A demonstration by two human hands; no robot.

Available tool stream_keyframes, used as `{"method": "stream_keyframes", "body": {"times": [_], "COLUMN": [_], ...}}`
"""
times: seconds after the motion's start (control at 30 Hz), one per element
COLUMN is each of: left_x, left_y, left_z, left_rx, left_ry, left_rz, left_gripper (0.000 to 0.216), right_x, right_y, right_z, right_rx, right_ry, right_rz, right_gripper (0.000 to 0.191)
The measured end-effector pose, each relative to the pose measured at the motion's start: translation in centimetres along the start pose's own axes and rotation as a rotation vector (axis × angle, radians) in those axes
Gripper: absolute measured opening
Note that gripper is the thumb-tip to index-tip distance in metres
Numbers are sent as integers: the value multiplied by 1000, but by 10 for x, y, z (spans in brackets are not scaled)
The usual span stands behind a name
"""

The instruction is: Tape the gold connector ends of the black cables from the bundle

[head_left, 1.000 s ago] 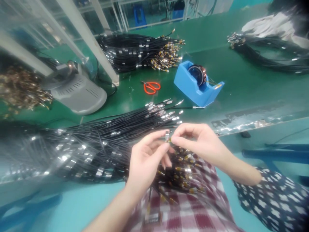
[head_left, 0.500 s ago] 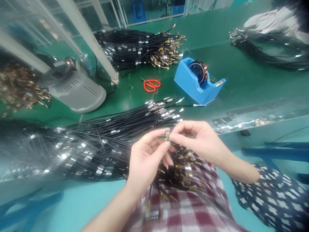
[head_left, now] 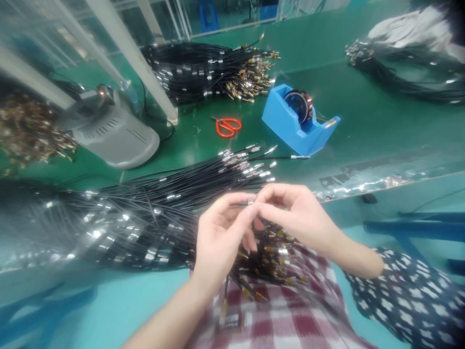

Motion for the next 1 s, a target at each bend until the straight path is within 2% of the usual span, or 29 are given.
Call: {"method": "stream_keyframes", "body": {"times": [0.23,0.63,0.87,1.0], "left_x": [2,3,5,6], "left_y": [-3,-5,-9,-11], "left_z": [-3,-11,-13,-13], "left_rx": [58,45,51,62], "left_ry": [-79,-273,-305,-312], "left_rz": [111,181,212,229], "left_gripper": [17,19,21,20], "right_x": [1,-6,-16,-16], "right_y": [1,-4,-9,-8], "right_z": [1,-3,-7,-8], "right_rx": [1,-38,-95,-80], "right_ry": [19,43,52,32], "right_rz": [-30,-50,-35,-19], "right_gripper": [23,18,27,29]}}
Point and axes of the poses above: each hand's wrist, its own z-axis away from the middle knuckle, its own y-axis out of the palm, x = y × z, the point moved 1 cm from there along -z, towards the middle knuckle, and after that the axes turned 3 degrees about -x, right-handed, at the moved point
